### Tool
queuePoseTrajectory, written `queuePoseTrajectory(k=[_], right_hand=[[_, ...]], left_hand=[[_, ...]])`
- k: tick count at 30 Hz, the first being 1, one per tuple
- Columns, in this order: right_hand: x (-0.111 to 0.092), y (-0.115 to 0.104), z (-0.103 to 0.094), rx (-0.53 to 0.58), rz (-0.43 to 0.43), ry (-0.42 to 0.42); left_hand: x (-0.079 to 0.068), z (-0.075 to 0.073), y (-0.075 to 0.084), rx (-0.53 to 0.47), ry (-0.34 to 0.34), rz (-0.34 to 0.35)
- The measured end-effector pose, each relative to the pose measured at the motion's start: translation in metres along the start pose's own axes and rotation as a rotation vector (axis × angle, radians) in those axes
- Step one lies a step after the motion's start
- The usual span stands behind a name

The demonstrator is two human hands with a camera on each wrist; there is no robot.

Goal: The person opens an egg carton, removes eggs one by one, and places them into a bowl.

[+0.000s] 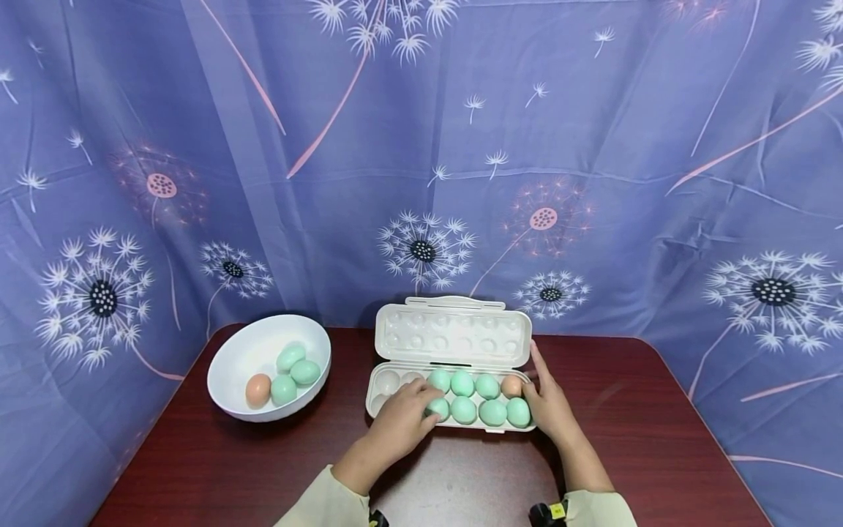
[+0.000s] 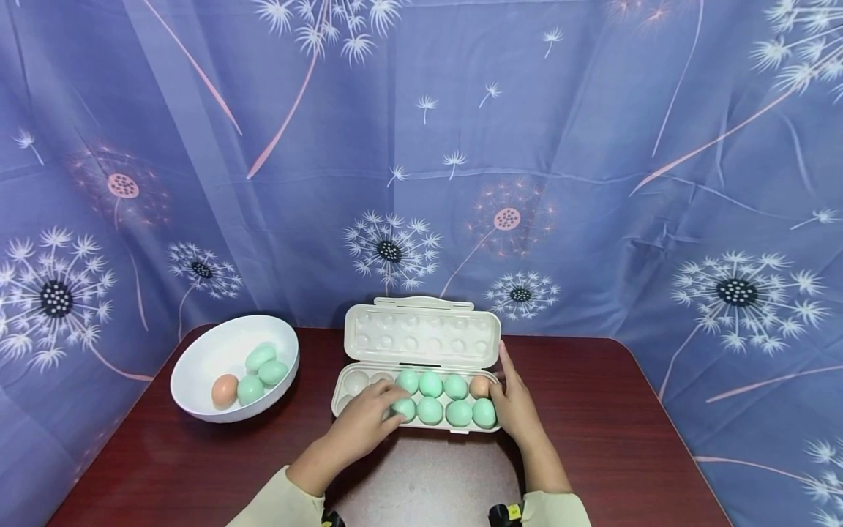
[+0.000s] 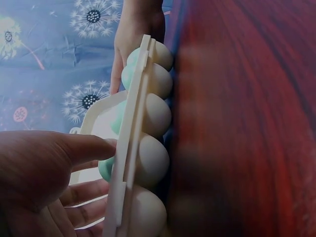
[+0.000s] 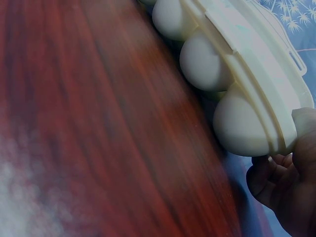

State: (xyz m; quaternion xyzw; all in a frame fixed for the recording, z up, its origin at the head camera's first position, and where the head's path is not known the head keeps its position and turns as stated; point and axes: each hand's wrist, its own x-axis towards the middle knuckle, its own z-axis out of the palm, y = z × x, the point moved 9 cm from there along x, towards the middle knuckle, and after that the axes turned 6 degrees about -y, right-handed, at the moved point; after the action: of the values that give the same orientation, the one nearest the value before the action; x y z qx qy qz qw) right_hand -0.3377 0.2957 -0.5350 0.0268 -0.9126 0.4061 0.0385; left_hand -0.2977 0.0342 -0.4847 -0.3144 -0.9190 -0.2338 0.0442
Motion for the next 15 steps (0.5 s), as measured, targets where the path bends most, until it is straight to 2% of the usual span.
queuePoseTrajectory(k=[15], right_hand=[[-0.0013,-0.0009,-0.0006,-0.003,0.004,-0.001]], left_hand=[[0.0,0.0018,-0.0025,-0.029,0.001,-0.018]])
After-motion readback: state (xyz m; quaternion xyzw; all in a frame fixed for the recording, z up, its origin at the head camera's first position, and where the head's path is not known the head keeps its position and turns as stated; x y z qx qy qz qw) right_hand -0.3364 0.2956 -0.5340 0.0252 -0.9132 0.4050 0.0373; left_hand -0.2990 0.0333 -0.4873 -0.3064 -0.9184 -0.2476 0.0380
